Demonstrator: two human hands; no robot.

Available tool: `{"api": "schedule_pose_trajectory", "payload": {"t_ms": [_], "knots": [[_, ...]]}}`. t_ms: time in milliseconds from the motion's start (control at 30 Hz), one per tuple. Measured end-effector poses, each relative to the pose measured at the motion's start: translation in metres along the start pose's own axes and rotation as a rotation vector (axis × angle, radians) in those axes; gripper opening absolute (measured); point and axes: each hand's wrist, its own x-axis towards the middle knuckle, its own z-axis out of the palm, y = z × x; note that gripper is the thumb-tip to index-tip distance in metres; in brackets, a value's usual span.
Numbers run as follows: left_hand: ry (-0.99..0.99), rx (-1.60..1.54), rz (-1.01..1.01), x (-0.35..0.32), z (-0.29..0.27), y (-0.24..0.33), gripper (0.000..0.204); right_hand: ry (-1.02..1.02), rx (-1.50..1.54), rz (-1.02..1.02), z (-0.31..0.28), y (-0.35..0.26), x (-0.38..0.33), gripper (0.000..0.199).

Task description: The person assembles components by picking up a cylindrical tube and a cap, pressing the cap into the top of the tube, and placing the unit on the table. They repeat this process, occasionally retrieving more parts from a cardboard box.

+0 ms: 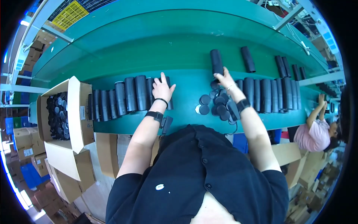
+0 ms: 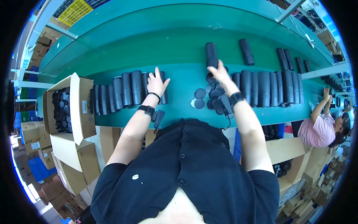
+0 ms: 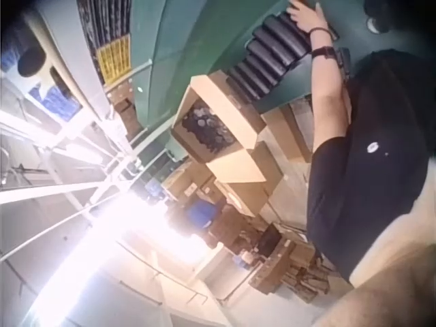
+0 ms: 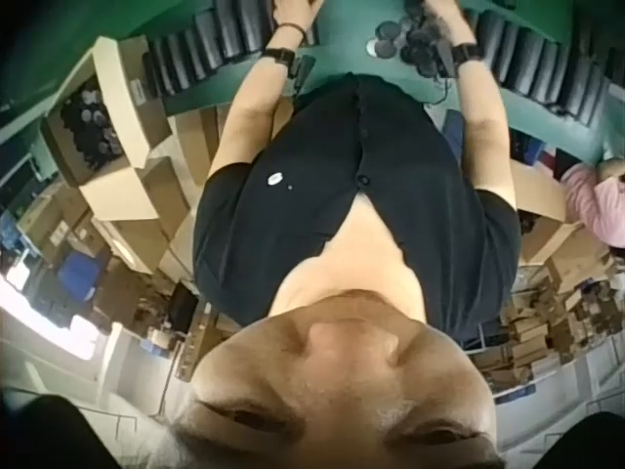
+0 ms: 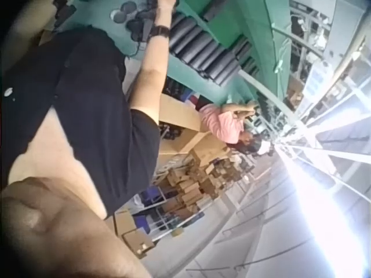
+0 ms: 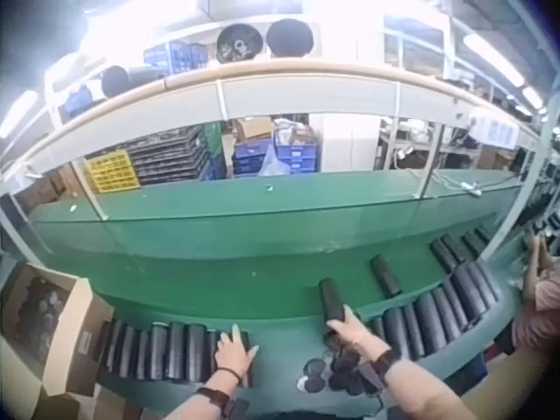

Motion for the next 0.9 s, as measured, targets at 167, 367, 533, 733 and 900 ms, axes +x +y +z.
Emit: {"api": "schedule_pose_trajectory", "payload": {"t_ms": [167, 367, 533, 733, 900], "knots": [[-0.436, -0.553, -0.137, 0.015, -0.006, -0.001, 0.107, 0.306, -0.588, -0.093, -0.048, 0.047, 0.107, 0.087], [-0.715, -1.438, -0.114, -0.023, -0.039, 0.000, 0.071, 0.562, -0.946, -0.105, -0.045, 0.060, 0.121, 0.078], [-0.678, -1.402, -0.063, -0.034, -0.037, 0.002, 0.068, 0.064, -0.445, -0.684, 0.012, -0.014, 0.040, 0.038], [-0.332, -0.988, 0.180, -0.049, -0.055, 0.011, 0.070, -0.658, -0.253, -0.632, 0.069, -0.050, -0.084, 0.036], [-0.255, -0.824, 0.483, -0.059, -0.061, 0.000, 0.039, -0.551, -0.381, -0.759, 0.071, -0.041, -0.094, 0.013]]}}
